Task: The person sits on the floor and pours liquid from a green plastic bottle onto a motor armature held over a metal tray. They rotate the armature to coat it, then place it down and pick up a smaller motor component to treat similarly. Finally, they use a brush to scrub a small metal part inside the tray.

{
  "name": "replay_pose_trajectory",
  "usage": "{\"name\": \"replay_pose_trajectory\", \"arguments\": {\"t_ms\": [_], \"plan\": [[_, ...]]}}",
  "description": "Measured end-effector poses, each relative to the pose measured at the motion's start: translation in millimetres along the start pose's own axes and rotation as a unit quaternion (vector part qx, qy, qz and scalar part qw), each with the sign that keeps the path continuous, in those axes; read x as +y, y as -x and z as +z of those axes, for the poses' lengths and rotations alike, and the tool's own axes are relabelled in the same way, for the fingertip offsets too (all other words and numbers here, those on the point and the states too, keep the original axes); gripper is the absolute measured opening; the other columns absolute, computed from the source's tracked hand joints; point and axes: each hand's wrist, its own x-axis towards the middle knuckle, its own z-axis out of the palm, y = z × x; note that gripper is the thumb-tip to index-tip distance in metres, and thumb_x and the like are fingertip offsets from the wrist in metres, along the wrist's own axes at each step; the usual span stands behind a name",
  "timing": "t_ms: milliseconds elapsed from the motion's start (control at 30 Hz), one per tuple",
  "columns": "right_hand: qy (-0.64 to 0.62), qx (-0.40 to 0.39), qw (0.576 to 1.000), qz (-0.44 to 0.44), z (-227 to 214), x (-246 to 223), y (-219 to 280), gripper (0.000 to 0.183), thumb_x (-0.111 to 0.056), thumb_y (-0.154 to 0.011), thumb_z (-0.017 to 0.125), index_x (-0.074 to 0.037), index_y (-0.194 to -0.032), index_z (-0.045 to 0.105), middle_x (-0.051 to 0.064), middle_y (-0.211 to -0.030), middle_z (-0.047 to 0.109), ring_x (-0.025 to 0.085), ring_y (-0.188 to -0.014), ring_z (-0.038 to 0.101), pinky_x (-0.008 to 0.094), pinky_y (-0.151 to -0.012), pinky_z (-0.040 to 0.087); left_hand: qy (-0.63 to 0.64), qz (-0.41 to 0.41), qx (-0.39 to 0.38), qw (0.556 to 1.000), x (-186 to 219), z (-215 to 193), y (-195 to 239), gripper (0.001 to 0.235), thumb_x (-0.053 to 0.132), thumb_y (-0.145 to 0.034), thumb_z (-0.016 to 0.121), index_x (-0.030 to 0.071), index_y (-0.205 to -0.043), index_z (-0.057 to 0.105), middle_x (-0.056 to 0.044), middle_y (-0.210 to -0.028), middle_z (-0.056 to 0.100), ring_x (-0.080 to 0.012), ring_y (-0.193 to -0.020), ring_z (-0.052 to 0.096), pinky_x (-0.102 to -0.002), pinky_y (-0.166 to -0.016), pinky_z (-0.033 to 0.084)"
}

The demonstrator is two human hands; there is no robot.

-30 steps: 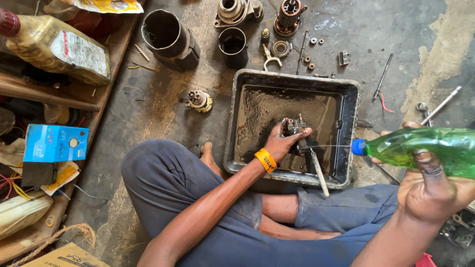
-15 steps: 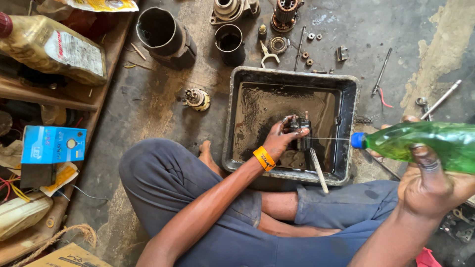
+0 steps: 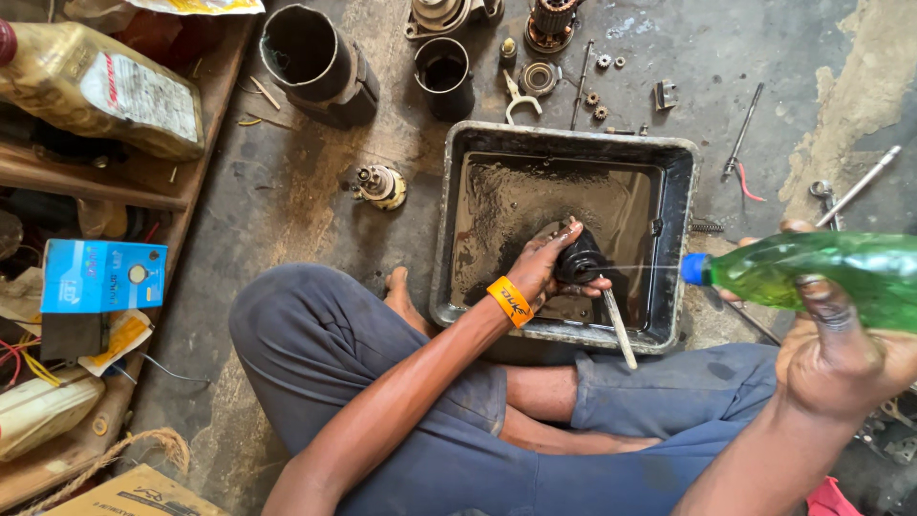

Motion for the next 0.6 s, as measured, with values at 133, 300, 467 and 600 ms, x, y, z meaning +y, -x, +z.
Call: {"name": "replay_pose_trajectory", "arguments": {"t_ms": [133,300,467,600], "plan": [[0.001,0.001,1.0,-0.014,-1,3,1,0.033,-0.01,-0.108,0.075,0.013,-0.126,0.058,0.027,-0.119,0.067,0.041,-0.102,0.071,0.056,-0.088,0.065,0.044,-0.043,0.033,0.998,1,3,2,0.054,0.039,-0.101,0.069,-0.009,-0.121,0.052,-0.025,-0.094,0.071,-0.0446,-0.079,0.077,-0.051,-0.065,0.068],[0.025,-0.007,0.999,-0.025,-8,7,1,0.027,-0.004,-0.11,0.072,0.016,-0.123,0.06,0.029,-0.118,0.066,0.041,-0.103,0.069,0.058,-0.094,0.063,-0.02,0.0,0.042,0.999,0,-1,3,0.039,0.028,-0.095,0.072,0.004,-0.12,0.055,-0.019,-0.092,0.069,-0.0395,-0.077,0.075,-0.05,-0.067,0.067],[0.014,0.003,1.0,-0.027,-12,12,5,0.028,-0.004,-0.111,0.072,0.018,-0.124,0.059,0.031,-0.122,0.068,0.042,-0.1,0.07,0.059,-0.091,0.066,-0.089,0.067,0.025,0.993,-19,-21,-16,0.043,0.01,-0.082,0.079,0.001,-0.118,0.056,-0.014,-0.096,0.069,-0.0306,-0.084,0.074,-0.045,-0.074,0.066],[-0.005,0.022,0.999,-0.036,-7,15,0,0.031,-0.003,-0.11,0.073,0.02,-0.126,0.06,0.032,-0.122,0.067,0.044,-0.099,0.072,0.057,-0.081,0.066,-0.27,0.161,0.059,0.948,-26,-32,-25,0.067,0.004,-0.067,0.088,0.002,-0.126,0.057,-0.006,-0.106,0.067,-0.0189,-0.094,0.068,-0.037,-0.083,0.062]]}}
